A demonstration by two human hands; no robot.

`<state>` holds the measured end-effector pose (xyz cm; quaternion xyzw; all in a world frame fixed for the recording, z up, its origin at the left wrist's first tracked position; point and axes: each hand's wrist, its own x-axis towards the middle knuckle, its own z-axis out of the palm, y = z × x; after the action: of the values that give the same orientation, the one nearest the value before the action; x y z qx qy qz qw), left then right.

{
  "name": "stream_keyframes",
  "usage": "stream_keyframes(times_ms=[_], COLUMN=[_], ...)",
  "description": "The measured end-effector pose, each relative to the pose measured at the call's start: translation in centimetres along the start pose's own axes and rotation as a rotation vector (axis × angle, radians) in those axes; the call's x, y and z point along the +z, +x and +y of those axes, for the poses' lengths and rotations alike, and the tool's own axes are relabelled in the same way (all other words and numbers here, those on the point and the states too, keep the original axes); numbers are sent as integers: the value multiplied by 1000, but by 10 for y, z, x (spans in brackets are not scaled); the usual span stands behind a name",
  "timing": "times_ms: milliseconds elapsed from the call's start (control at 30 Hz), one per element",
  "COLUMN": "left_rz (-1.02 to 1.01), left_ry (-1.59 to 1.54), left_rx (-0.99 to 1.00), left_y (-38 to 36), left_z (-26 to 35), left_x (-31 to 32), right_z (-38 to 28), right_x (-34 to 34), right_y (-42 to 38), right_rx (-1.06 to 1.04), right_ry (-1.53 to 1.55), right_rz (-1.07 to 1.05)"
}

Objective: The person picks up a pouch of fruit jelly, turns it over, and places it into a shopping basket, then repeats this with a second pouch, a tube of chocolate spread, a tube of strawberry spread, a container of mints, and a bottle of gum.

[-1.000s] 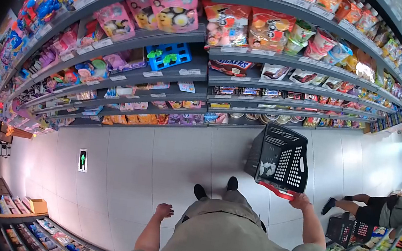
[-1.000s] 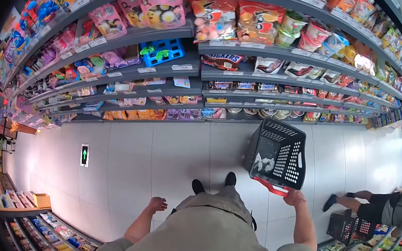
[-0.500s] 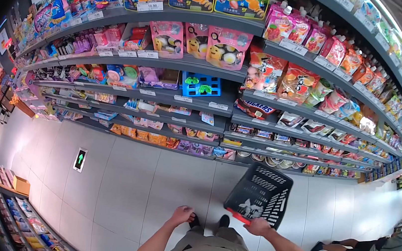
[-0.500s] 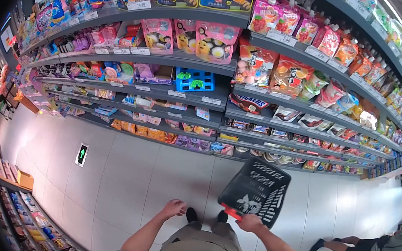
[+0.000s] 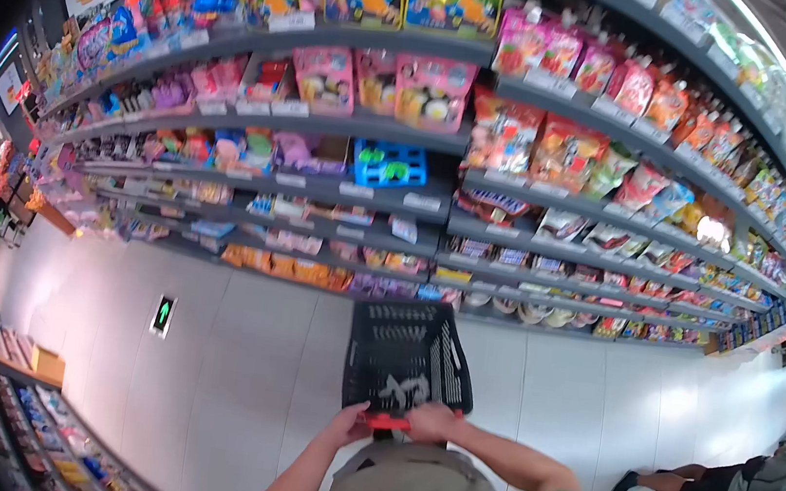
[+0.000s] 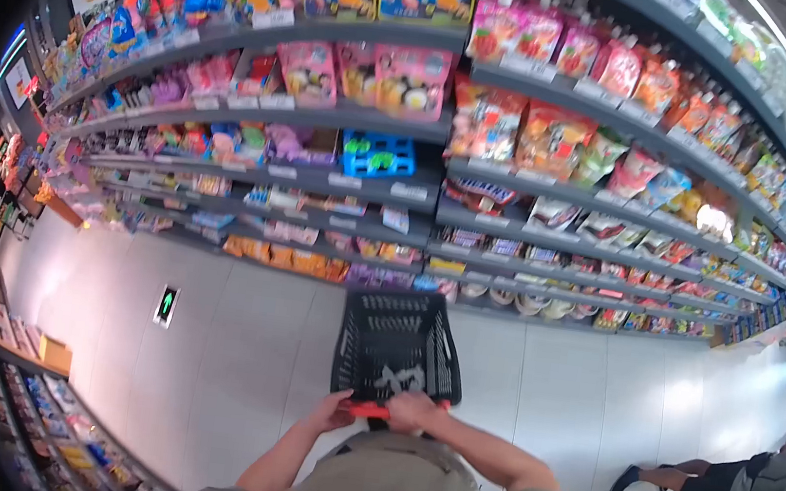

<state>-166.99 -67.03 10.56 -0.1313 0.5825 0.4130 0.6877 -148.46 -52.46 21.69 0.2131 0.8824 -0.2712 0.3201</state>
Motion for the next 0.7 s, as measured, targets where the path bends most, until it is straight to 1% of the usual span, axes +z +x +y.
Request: stream_keyframes(times_ms=[67, 100, 133, 167, 200, 233, 267, 300, 333, 367, 400, 467, 500, 567, 600, 667, 700], left_rz=[-111, -62, -23, -29, -57, 7, -27, -17, -43, -71, -68, 88, 84, 386, 379, 314, 305], left_ry=[6, 41, 56, 31, 15, 31, 73, 48, 62, 80, 66, 678, 672, 902, 900, 1206, 1211], left_rx=[50, 21, 37, 84, 106, 87, 98, 92, 144, 197, 194, 438, 435, 620, 626, 677, 688], left_y=[9, -1, -8, -31, -29, -26, -10, 2, 7, 10, 13, 17, 20, 29, 33, 24, 20], left_z=[-17, -19, -24, -19, -24, -27, -34, -46, -46, -43, -37, -30, -30, -27, -22, 0, 10], left_x=[-32, -37, -40, -28, -33, -34, -41, -45, -38, -29, -21, -5, 1, 9, 10, 18, 22], right_z=[-11, -18, -21, -23, -22, -16, -13, -9, -6, -5, -3, -2, -1, 0, 1, 5, 7], right_x=[5, 4, 2, 1, 9, 17, 17, 16, 13, 6, -2, -15, -22, -30, -34, -44, -50], right_y=[28, 38, 45, 52, 65, 79, 86, 93, 100, 106, 113, 128, 139, 147, 149, 149, 147], right_rx=[-102, -170, -204, -238, -245, -248, -270, -251, -228, -240, -245, -249, -250, -244, -241, -225, -198], right_ry=[-84, -145, -157, -177, -211, -250, -259, -299, -337, -343, -384, -423, -417, -415, -438, -462, -469], right_rz=[-13, -9, -12, -7, 19, 52, 29, 80, 135, 122, 137, 140, 133, 125, 137, 150, 162])
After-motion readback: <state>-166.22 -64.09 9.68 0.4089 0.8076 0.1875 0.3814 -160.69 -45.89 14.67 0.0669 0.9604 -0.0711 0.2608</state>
